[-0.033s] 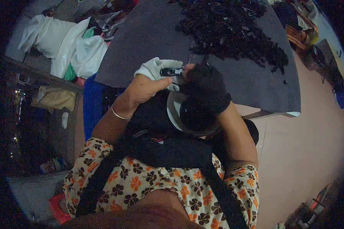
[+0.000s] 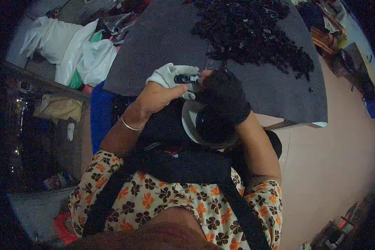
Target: Sorting small black manufacturing parts on a workbench and placing them into a container.
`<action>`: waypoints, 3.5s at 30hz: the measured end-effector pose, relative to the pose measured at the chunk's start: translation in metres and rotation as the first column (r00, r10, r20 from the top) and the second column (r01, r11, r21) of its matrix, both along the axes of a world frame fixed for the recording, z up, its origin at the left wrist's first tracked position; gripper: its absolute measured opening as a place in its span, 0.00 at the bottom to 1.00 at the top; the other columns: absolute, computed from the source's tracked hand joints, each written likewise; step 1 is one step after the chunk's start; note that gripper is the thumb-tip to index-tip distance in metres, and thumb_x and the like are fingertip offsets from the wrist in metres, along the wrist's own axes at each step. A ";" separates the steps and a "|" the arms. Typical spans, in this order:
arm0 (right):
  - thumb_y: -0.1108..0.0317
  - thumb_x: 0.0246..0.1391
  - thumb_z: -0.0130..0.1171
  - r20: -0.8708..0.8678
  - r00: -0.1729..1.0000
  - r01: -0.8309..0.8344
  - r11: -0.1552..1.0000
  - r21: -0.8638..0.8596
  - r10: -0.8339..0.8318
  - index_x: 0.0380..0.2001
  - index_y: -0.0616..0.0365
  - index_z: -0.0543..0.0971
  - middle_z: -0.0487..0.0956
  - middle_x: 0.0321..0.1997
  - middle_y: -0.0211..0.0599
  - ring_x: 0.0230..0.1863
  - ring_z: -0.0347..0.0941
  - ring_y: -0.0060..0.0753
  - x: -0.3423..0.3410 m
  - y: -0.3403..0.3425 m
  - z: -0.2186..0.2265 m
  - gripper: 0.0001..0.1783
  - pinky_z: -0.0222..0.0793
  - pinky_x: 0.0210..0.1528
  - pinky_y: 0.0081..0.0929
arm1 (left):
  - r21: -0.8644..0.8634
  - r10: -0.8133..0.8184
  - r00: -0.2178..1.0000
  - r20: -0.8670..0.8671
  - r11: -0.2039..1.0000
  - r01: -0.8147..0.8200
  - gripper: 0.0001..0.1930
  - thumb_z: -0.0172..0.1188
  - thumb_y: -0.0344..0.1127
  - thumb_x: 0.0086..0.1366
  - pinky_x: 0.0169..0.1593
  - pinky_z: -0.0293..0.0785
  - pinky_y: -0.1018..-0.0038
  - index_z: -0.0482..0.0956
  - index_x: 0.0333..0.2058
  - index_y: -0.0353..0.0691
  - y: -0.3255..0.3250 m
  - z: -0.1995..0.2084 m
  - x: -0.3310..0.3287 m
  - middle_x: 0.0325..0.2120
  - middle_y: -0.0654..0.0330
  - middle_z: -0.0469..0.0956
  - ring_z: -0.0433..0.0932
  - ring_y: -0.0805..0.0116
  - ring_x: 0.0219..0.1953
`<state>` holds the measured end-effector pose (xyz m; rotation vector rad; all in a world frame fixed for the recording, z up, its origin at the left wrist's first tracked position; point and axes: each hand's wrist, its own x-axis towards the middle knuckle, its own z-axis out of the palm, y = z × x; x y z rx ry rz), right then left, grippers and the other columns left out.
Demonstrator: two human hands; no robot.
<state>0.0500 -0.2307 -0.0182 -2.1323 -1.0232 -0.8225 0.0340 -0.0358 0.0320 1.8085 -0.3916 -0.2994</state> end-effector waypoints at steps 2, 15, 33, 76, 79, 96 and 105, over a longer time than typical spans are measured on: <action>0.73 0.37 0.60 0.002 1.000 -0.006 0.999 0.040 0.005 0.29 0.57 0.76 0.76 0.31 0.40 0.33 0.73 0.44 -0.002 -0.002 0.003 0.11 0.69 0.35 0.32 | 0.063 0.029 0.999 0.042 0.998 -0.031 0.17 0.53 0.26 0.57 0.44 0.71 0.77 0.71 0.47 0.33 -0.002 -0.002 0.002 0.38 0.58 0.75 0.73 0.73 0.40; 0.68 0.50 0.54 -0.647 0.662 0.164 0.769 0.618 0.378 0.28 0.59 0.71 0.72 0.27 0.32 0.31 0.68 0.21 -0.019 0.019 0.004 0.06 0.66 0.35 0.23 | 0.216 -0.007 0.690 0.724 0.952 -0.217 0.16 0.47 0.22 0.58 0.53 0.65 0.65 0.69 0.46 0.28 -0.022 -0.019 -0.018 0.48 0.39 0.68 0.68 0.47 0.52; 0.68 0.45 0.63 -0.589 0.756 -0.033 0.916 0.401 0.285 0.33 0.63 0.75 0.76 0.29 0.32 0.32 0.69 0.20 -0.018 0.012 0.010 0.13 0.67 0.34 0.22 | 0.050 0.030 0.901 0.433 0.997 -0.057 0.14 0.51 0.22 0.59 0.46 0.71 0.73 0.71 0.45 0.32 -0.001 -0.004 -0.030 0.40 0.53 0.75 0.74 0.68 0.44; 0.74 0.37 0.61 -0.046 0.999 0.025 0.983 0.183 -0.017 0.32 0.58 0.74 0.75 0.35 0.40 0.35 0.73 0.43 0.004 0.003 0.013 0.14 0.68 0.35 0.30 | 0.039 -0.049 0.998 0.038 0.998 0.048 0.18 0.53 0.23 0.58 0.40 0.74 0.77 0.68 0.49 0.32 0.001 0.005 0.031 0.43 0.57 0.73 0.74 0.74 0.39; 0.73 0.36 0.61 -0.002 0.999 0.037 0.998 -0.045 -0.037 0.34 0.57 0.73 0.75 0.36 0.40 0.36 0.72 0.44 0.006 -0.003 0.016 0.15 0.68 0.36 0.33 | -0.019 -0.039 0.999 -0.004 0.999 0.039 0.18 0.55 0.24 0.57 0.39 0.74 0.78 0.70 0.47 0.32 -0.003 0.011 0.022 0.39 0.59 0.75 0.74 0.75 0.37; 0.73 0.35 0.60 -0.151 0.979 0.126 0.990 -0.066 -0.135 0.31 0.57 0.76 0.76 0.34 0.40 0.35 0.73 0.43 -0.006 0.001 0.024 0.13 0.69 0.35 0.33 | 0.080 0.068 0.992 0.104 0.994 -0.077 0.15 0.51 0.30 0.62 0.39 0.75 0.79 0.70 0.48 0.33 -0.014 0.010 0.002 0.37 0.57 0.75 0.74 0.74 0.38; 0.68 0.41 0.57 0.056 0.998 0.032 0.948 -0.318 -0.015 0.31 0.52 0.77 0.76 0.36 0.37 0.35 0.72 0.40 -0.024 0.006 0.009 0.10 0.67 0.38 0.36 | -0.108 0.009 0.998 -0.067 0.994 -0.016 0.13 0.55 0.30 0.60 0.36 0.75 0.79 0.73 0.44 0.33 0.007 -0.013 -0.010 0.34 0.59 0.77 0.75 0.75 0.35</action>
